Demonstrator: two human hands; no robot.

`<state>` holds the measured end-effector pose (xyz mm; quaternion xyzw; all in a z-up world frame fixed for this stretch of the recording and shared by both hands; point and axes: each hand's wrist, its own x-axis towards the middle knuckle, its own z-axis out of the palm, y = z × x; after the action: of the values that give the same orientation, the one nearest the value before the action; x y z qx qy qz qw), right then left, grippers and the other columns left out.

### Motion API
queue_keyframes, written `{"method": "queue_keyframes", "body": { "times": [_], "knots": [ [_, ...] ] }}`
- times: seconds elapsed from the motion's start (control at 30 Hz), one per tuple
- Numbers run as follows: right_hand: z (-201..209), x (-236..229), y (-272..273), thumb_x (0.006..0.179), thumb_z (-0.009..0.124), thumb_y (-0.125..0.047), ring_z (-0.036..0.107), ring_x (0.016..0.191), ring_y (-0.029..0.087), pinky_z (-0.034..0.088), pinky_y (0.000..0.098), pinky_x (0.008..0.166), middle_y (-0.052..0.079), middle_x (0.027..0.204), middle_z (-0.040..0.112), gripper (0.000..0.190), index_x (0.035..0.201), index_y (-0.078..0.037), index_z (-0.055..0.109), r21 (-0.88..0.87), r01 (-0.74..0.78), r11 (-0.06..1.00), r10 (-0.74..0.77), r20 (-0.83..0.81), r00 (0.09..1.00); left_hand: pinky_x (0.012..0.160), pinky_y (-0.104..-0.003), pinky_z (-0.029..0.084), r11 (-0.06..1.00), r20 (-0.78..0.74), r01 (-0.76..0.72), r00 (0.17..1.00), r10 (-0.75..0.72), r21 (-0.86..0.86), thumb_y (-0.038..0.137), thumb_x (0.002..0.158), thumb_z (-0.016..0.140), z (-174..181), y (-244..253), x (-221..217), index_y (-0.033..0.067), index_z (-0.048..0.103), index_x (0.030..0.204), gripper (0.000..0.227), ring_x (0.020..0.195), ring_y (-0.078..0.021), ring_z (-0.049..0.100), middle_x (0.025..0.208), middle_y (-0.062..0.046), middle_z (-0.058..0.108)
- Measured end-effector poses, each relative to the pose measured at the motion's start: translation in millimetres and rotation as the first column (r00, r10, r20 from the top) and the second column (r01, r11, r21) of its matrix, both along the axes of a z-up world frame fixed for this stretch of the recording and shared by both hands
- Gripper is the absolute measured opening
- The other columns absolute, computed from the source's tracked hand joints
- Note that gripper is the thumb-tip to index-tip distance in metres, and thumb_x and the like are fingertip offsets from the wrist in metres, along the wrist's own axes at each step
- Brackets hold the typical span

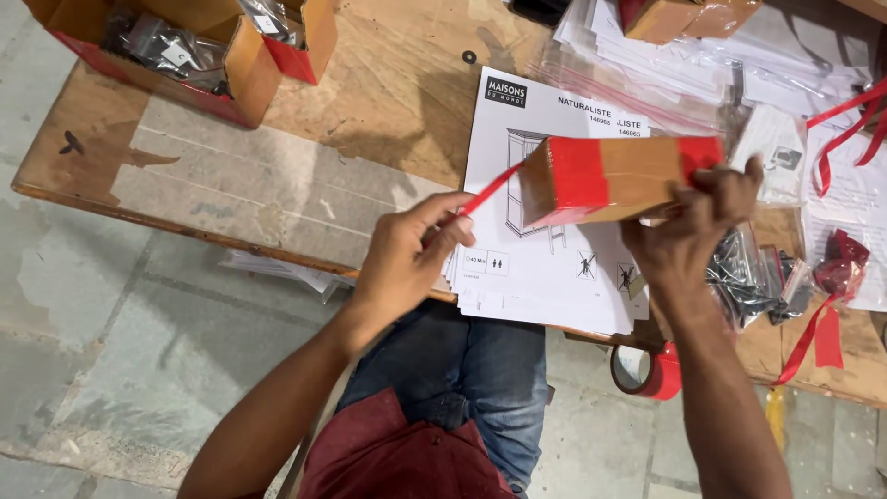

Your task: Packing hardware components and instruction manuals into small cardboard boxes.

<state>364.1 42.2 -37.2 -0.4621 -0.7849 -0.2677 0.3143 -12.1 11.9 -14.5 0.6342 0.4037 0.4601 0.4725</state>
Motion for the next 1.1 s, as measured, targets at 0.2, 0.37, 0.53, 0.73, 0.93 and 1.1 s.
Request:
{"method": "queue_keyframes", "body": {
  "times": [0.2,0.37,0.53,0.73,0.93,1.1],
  "knots": [
    [27,-40,-27,0.069,0.096,-0.048,0.035,0.134,0.045,0.02,0.0638,0.113,0.025,0.139,0.038,0.098,0.136,-0.003,0.041,-0.365,0.04,0.93,-0.006,0.093,0.996,0.063,-0.025,0.056,0.998,-0.067,-0.055,0.996,0.052,-0.03,0.022,0.102,0.065,-20,5,-8,0.0048,0.068,0.127,0.031,0.074,-0.0076,0.073,0.088,-0.006,0.08],
    [71,-48,-38,0.065,0.09,-0.046,0.037,0.137,0.041,0.021,0.058,0.116,0.022,0.147,0.043,0.089,0.133,-0.008,0.047,-0.612,0.164,0.773,-0.068,0.178,0.982,0.068,-0.026,0.057,0.998,-0.029,-0.035,0.999,0.033,-0.044,0.02,0.102,0.065,-18,2,-6,0.0034,0.069,0.127,0.03,0.079,-0.0092,0.074,0.088,-0.008,0.08],
    [95,-59,-15,0.073,0.086,-0.039,0.04,0.147,0.038,0.021,0.0585,0.12,0.019,0.147,0.055,0.097,0.151,0.0,0.044,-0.651,-0.03,0.759,0.099,0.07,0.993,0.071,-0.025,0.059,0.998,-0.018,-0.023,1.0,0.022,-0.06,0.02,0.102,0.064,-15,-5,-7,0.0035,0.067,0.128,0.031,0.083,-0.0087,0.075,0.09,-0.007,0.08],
    [94,-73,11,0.069,0.09,-0.041,0.049,0.13,0.036,0.034,0.0564,0.113,0.017,0.136,0.058,0.087,0.138,-0.008,0.048,-0.719,0.006,0.695,0.172,0.174,0.97,0.074,-0.025,0.059,0.994,-0.049,-0.106,0.993,0.105,-0.004,0.021,0.104,0.064,-9,-13,-26,0.0021,0.067,0.13,0.032,0.083,-0.0096,0.074,0.089,-0.007,0.08],
    [28,-26,58,0.1,0.07,-0.021,0.043,0.138,0.032,0.033,0.0569,0.119,0.018,0.139,0.048,0.052,0.143,-0.005,0.046,-0.211,0.235,0.949,-0.173,0.273,0.946,0.057,-0.029,0.049,0.981,0.013,-0.167,0.986,0.169,-0.098,0.023,0.101,0.066,13,-12,-41,0.0034,0.064,0.135,0.04,0.063,-0.0121,0.059,0.09,-0.007,0.079],
    [36,-70,57,0.077,0.082,-0.072,0.041,0.129,0.044,0.028,0.066,0.102,0.028,0.133,0.048,0.098,0.135,-0.001,0.049,-0.404,0.243,0.882,-0.063,0.41,0.91,0.061,-0.032,0.052,0.986,-0.163,-0.158,0.973,0.164,0.051,0.023,0.098,0.07,-18,-21,-40,0.0032,0.065,0.132,0.04,0.07,-0.0169,0.068,0.091,-0.011,0.078]
  ]
}}
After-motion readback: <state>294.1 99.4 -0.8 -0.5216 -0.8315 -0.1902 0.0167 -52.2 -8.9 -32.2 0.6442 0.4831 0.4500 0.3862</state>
